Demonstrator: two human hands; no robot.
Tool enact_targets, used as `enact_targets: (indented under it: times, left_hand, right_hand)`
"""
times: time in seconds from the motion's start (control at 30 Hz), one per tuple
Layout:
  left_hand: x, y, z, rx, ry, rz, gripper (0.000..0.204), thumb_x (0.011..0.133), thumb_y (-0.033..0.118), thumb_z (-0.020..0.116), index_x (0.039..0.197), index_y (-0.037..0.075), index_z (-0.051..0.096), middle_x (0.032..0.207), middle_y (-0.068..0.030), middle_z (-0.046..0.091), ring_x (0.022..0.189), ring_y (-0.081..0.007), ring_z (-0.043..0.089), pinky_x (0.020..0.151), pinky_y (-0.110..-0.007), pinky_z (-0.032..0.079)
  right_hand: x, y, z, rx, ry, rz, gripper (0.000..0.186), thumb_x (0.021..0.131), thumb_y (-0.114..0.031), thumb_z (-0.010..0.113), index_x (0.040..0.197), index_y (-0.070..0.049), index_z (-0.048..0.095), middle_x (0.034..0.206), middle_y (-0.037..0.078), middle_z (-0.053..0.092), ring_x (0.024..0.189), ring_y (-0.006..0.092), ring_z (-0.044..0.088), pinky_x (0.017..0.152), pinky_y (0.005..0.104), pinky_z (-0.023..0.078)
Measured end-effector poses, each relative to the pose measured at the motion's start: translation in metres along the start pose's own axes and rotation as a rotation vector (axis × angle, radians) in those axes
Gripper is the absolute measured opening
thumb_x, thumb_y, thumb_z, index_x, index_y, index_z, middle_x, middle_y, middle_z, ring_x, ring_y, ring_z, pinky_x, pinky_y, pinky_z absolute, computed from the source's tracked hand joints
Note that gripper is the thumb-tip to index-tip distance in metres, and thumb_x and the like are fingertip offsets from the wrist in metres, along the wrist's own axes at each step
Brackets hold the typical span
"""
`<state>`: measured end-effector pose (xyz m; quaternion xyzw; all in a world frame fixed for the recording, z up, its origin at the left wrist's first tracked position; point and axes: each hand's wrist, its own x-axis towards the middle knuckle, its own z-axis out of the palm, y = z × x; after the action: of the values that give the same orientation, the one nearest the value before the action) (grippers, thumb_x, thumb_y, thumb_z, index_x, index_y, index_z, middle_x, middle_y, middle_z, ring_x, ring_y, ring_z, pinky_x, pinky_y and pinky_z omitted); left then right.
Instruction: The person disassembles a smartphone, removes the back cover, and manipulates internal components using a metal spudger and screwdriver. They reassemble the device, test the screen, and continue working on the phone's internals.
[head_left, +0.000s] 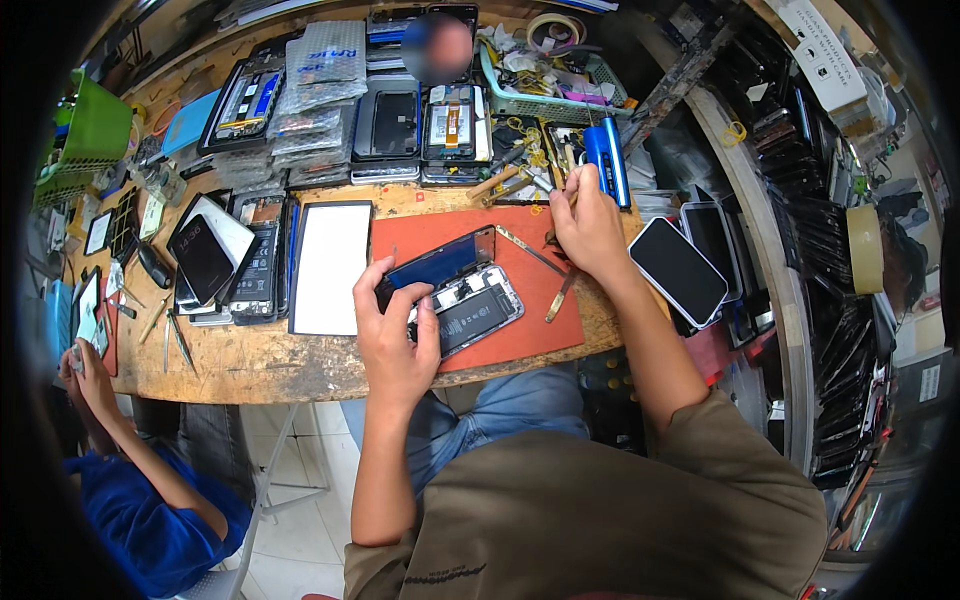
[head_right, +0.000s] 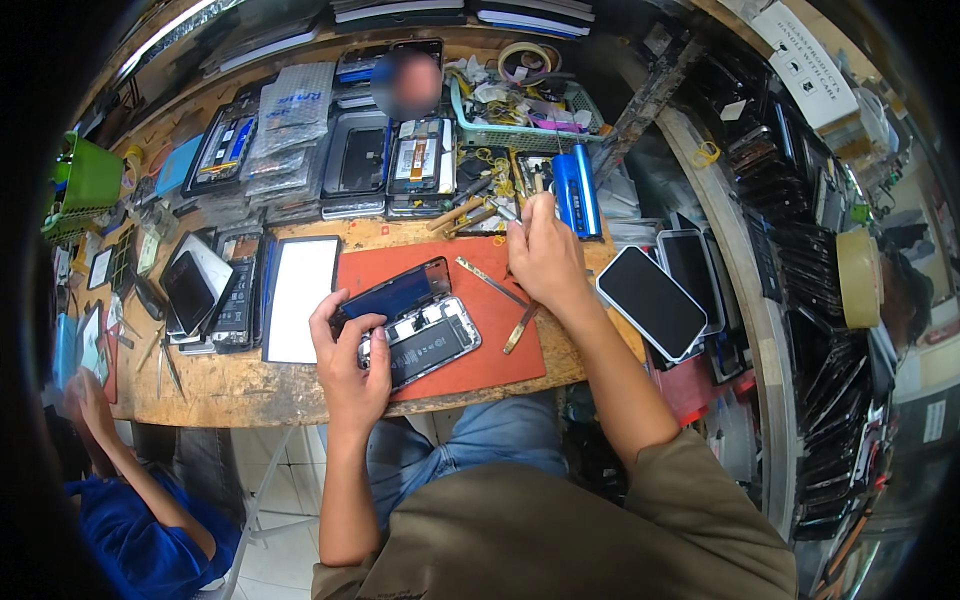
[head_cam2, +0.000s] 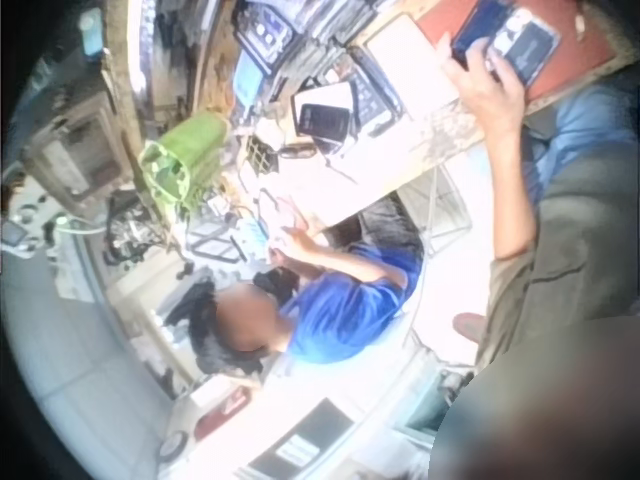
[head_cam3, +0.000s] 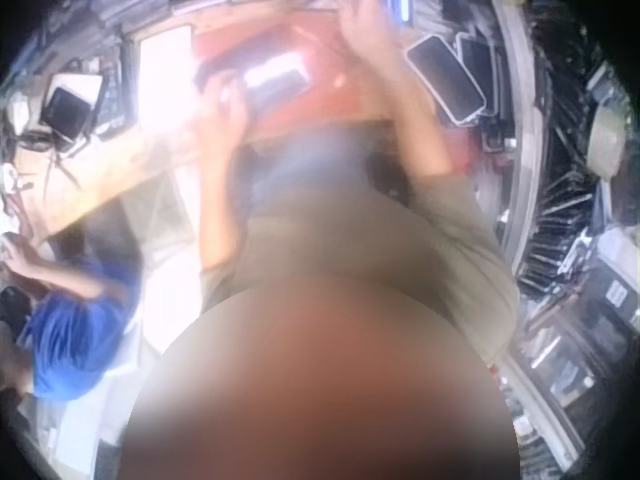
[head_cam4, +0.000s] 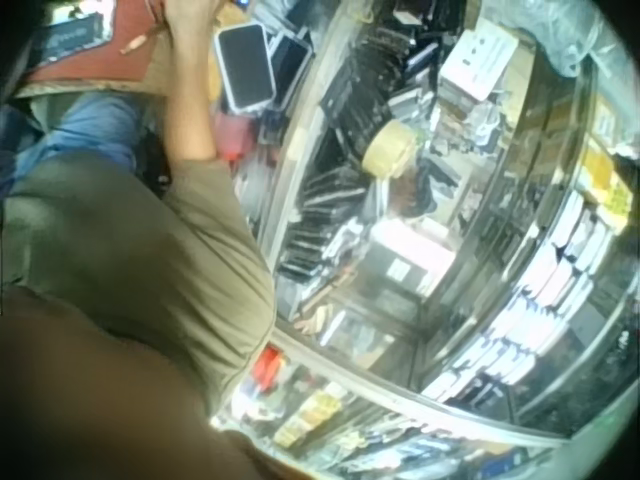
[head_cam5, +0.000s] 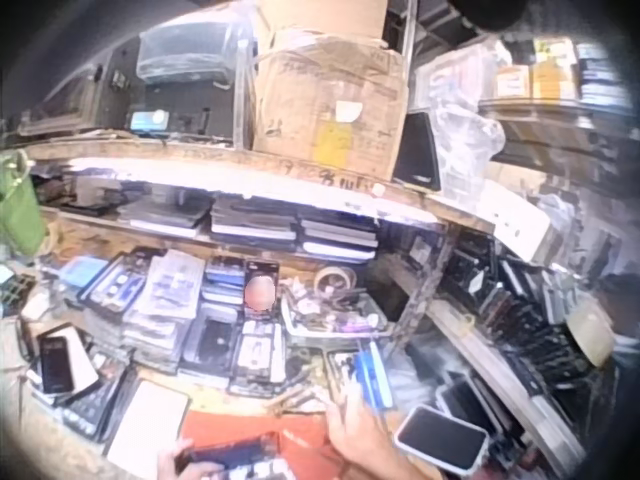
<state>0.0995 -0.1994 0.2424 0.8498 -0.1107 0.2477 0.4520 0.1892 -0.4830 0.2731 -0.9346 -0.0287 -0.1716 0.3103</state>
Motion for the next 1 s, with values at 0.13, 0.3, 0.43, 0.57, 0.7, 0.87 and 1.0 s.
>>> enact_targets:
  times: [0.13,0.3,0.43,0.57,0.7,0.87,1.0]
  left_hand:
    - [0.0,0.0,0.001,-0.037,-0.019,-0.012,0.013,0.094,0.003,0.071,0.106,0.004,0.075,0.144,-0.0244,0.054,0.134,-0.0436,0.057,0.111,-0.049,0.047]
    - [-0.001,-0.004,0.0,-0.032,0.0,0.026,0.02,0.091,0.003,0.072,0.111,0.005,0.074,0.142,-0.0248,0.055,0.13,-0.0459,0.059,0.108,-0.051,0.05]
    - [0.0,-0.006,0.001,-0.066,0.046,0.023,0.026,0.093,0.003,0.07,0.119,0.003,0.07,0.145,-0.0266,0.052,0.13,-0.0461,0.059,0.109,-0.051,0.05]
    - [-0.001,-0.006,0.001,-0.168,0.082,-0.068,0.031,0.093,0.002,0.07,0.124,0.002,0.068,0.142,-0.0267,0.052,0.126,-0.0457,0.06,0.107,-0.05,0.051]
    - [-0.001,-0.008,0.0,-0.212,0.068,-0.078,0.031,0.093,0.002,0.07,0.124,0.002,0.067,0.139,-0.0268,0.052,0.123,-0.0461,0.061,0.105,-0.05,0.052]
    - [-0.002,-0.01,0.0,-0.217,0.06,-0.056,0.029,0.092,0.002,0.07,0.12,0.001,0.068,0.134,-0.0268,0.053,0.12,-0.0462,0.061,0.103,-0.051,0.052]
    - [-0.002,-0.011,0.001,-0.246,0.055,-0.061,0.027,0.091,0.001,0.07,0.118,0.001,0.068,0.132,-0.0265,0.054,0.118,-0.0458,0.061,0.102,-0.051,0.052]
  right_hand:
    - [0.004,-0.014,-0.022,0.143,-0.15,0.022,0.021,0.099,-0.005,0.069,0.106,-0.003,0.049,0.081,0.021,0.064,0.074,0.0423,0.068,0.066,0.0479,0.05]
    - [0.026,-0.071,-0.019,0.659,0.014,-0.181,0.014,0.104,0.002,0.065,0.111,-0.003,0.054,0.099,0.006,0.065,0.084,0.0122,0.072,0.072,0.026,0.061]
    - [0.054,-0.125,0.018,0.645,-0.21,-0.255,0.014,0.102,-0.001,0.068,0.112,0.0,0.059,0.098,0.009,0.07,0.084,0.014,0.074,0.073,0.0289,0.062]
    - [0.077,-0.162,0.09,0.495,-0.292,-0.423,0.018,0.096,-0.001,0.071,0.111,0.003,0.062,0.092,0.019,0.075,0.085,0.03,0.078,0.076,0.0418,0.06]
    - [0.082,-0.171,0.137,0.354,-0.333,-0.499,0.016,0.098,0.0,0.069,0.112,0.002,0.061,0.093,0.019,0.074,0.089,0.032,0.077,0.081,0.0406,0.06]
    - [0.083,-0.167,0.157,0.35,-0.342,-0.535,0.017,0.097,0.001,0.067,0.113,0.003,0.061,0.093,0.02,0.074,0.09,0.034,0.077,0.08,0.0417,0.059]
    - [0.086,-0.163,0.159,0.307,-0.299,-0.532,0.017,0.097,0.002,0.067,0.112,0.003,0.061,0.092,0.02,0.073,0.088,0.0341,0.076,0.08,0.0415,0.059]
